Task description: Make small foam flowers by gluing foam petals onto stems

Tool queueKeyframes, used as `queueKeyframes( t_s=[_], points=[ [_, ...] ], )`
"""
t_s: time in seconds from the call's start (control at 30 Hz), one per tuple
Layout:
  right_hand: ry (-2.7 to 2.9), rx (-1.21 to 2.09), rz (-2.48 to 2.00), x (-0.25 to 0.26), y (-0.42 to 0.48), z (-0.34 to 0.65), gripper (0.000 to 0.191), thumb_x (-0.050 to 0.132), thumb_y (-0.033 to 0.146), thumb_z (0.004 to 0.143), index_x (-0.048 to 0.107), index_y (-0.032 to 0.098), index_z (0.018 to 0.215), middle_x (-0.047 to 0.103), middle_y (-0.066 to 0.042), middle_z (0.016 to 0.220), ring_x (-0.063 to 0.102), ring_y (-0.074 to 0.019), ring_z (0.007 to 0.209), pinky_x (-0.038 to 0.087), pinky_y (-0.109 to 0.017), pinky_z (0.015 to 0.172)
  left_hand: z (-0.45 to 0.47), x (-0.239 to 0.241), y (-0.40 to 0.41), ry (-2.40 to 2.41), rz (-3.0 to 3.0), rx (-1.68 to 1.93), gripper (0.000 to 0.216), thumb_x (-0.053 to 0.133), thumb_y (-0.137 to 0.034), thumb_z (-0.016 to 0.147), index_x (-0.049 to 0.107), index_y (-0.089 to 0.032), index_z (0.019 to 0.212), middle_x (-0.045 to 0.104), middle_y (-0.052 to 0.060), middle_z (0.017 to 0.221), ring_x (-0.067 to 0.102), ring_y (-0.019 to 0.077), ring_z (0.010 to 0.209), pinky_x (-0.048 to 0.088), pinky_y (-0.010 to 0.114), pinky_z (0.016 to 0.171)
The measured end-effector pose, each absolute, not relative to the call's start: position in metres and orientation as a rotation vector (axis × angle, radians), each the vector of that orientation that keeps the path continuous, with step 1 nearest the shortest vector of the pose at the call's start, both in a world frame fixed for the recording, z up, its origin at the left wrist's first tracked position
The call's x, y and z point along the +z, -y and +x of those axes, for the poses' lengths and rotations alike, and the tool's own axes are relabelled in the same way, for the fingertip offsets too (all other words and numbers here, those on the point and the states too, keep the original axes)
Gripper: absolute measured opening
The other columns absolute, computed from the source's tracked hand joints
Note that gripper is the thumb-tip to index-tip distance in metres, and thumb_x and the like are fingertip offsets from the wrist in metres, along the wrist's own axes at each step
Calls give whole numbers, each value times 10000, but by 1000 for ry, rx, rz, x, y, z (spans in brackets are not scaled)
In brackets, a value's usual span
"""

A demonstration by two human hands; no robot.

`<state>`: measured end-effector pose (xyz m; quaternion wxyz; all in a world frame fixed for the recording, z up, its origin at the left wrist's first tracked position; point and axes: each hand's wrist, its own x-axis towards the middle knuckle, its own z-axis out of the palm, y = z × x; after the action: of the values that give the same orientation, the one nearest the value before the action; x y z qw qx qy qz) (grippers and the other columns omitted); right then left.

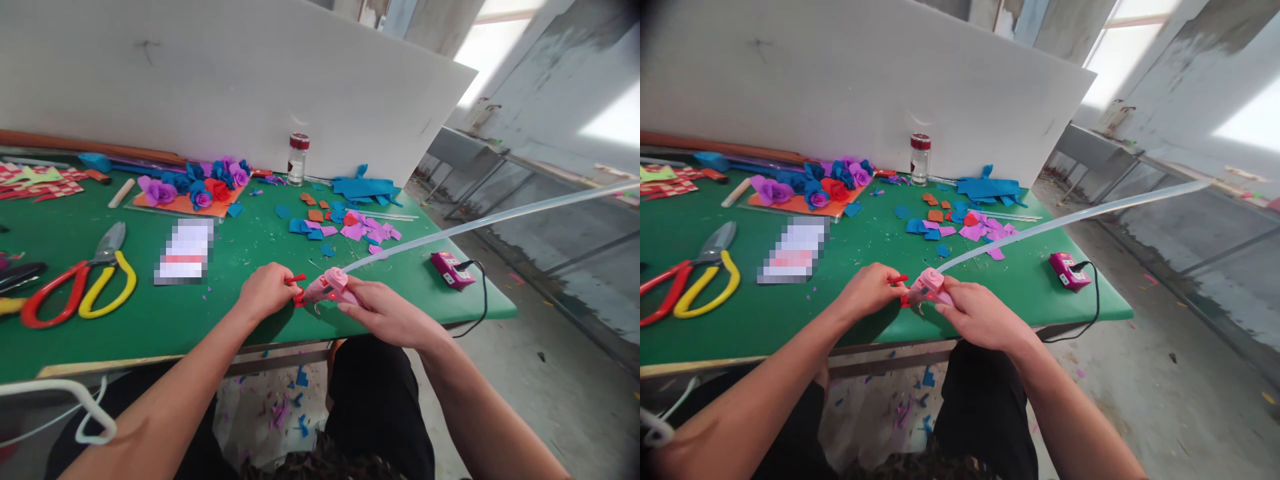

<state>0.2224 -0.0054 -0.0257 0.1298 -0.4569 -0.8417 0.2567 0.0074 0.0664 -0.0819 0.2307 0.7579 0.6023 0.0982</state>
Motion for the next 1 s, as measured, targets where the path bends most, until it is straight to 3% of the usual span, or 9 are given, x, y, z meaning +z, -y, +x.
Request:
queueKeyframes(
  t_s=[0.37,0.57,0.7,1.0],
  points=[
    [2388,678,-1368,-22,11,229,311,419,277,950,605,187,1182,634,-98,1185,588,-249,1054,429,-362,924,7,-83,-67,-1661,2096,276,186,595,-368,708,693,-226,639,654,22,633,554,167,584,249,262,503],
    [2419,699,-1373,-25,8,224,231,430,249,938,619,181,1052,663,-85,1065,607,-229,917,454,-338,810,7,-80,-67,-1653,2098,275,191,590,-369,702,690,-220,637,656,24,638,547,165,583,243,262,496],
    [2444,716,-1372,-26,7,224,214,424,237,942,617,178,1012,656,-87,1087,602,-231,953,445,-337,837,8,-80,-66,-1660,2091,266,191,582,-356,705,695,-216,641,659,29,640,546,164,588,246,262,505],
    [2381,702,-1358,-20,11,230,293,427,270,942,617,161,1136,639,-106,1146,588,-241,1004,429,-350,892,8,-82,-67,-1648,2077,257,219,590,-392,701,704,-212,647,628,21,596,522,158,569,243,258,510]
  ],
)
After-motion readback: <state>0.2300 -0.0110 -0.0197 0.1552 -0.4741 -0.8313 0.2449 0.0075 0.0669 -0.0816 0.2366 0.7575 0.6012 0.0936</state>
